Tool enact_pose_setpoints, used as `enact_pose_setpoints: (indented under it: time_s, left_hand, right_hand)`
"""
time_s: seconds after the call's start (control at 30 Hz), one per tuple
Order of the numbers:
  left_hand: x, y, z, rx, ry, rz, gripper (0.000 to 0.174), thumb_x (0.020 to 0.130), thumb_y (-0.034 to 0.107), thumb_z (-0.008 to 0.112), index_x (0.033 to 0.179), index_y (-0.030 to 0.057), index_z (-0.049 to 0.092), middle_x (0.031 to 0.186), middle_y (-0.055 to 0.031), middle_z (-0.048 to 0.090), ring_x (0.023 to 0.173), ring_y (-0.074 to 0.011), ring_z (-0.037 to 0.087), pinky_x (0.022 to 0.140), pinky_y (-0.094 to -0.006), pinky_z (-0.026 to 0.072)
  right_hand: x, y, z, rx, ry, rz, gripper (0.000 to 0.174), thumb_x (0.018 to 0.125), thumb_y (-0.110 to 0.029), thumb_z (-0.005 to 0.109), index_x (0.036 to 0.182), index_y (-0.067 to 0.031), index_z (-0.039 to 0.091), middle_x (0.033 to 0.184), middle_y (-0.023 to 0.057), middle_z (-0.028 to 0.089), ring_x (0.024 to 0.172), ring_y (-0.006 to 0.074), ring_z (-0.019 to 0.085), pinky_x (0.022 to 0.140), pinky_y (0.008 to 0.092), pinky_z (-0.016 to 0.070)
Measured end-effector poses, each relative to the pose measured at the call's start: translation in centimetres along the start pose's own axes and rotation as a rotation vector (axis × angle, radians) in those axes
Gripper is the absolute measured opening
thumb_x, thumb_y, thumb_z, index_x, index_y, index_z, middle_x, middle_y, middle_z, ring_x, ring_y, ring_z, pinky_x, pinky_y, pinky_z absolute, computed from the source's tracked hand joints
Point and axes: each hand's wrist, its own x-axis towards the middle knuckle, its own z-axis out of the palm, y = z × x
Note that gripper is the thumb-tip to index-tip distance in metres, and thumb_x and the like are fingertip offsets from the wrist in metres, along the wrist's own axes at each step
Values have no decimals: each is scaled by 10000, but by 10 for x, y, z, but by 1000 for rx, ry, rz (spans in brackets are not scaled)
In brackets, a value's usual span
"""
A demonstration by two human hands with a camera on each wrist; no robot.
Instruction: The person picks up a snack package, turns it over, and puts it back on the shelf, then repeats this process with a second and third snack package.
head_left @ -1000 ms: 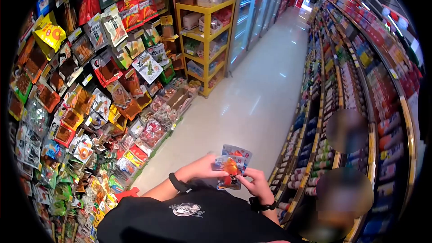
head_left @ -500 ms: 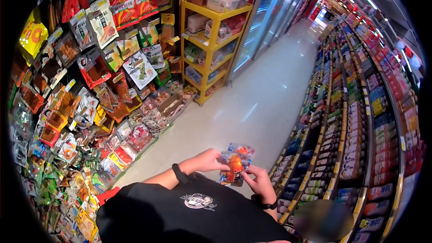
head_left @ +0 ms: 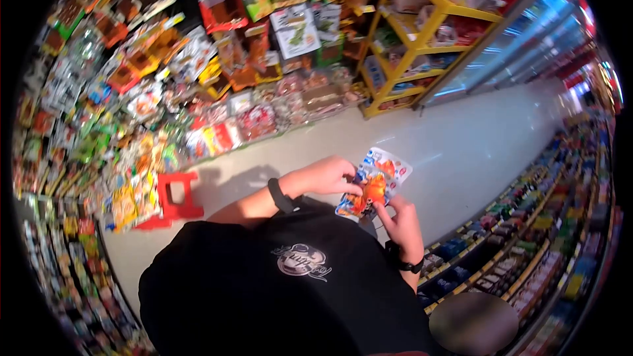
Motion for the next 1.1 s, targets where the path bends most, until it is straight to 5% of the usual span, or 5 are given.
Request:
enact_pose_setpoints:
  time_s: [0.17,0.27,0.67,0.87,1.1]
  left_hand:
    - [9,-4,17,-81,203,-14,354,846,336,771,875,-13,722,787,-187,694,692,-336,658,642,-397,498]
    - [15,22,16,43,231,-117,348,859,339,761,914,-3,728,864,-191,701,793,-367,669,711,-411,515]
    - [40,60,72,-2,498,-209,297,880,290,741,939,1,706,845,-192,687,772,-370,650,703,-408,512]
    - [41,81,94,0,644,-357,278,846,240,786,968,0,714,830,-160,689,726,-285,649,706,-379,515]
    - [61,100,103,-306,671,-411,362,836,241,794,1097,3,710,967,-114,743,872,-178,696,809,-324,531]
  right_hand:
    - [39,38,-22,82,-134,-187,162,899,-82,713,999,45,704,808,149,671,622,208,589,509,308,425]
    - [57,33,-55,82,-348,-35,153,901,-91,690,1001,23,706,888,217,673,778,372,642,691,377,493]
    - [95,76,-99,234,-502,-295,147,913,-43,659,1015,60,686,856,181,681,730,258,652,697,321,501]
    - [103,90,-98,346,-546,-282,154,915,-52,663,1006,71,667,819,133,665,716,163,602,697,288,486]
    - [96,106,-112,384,-459,-247,154,914,-61,679,855,64,610,714,76,612,675,109,533,655,260,444]
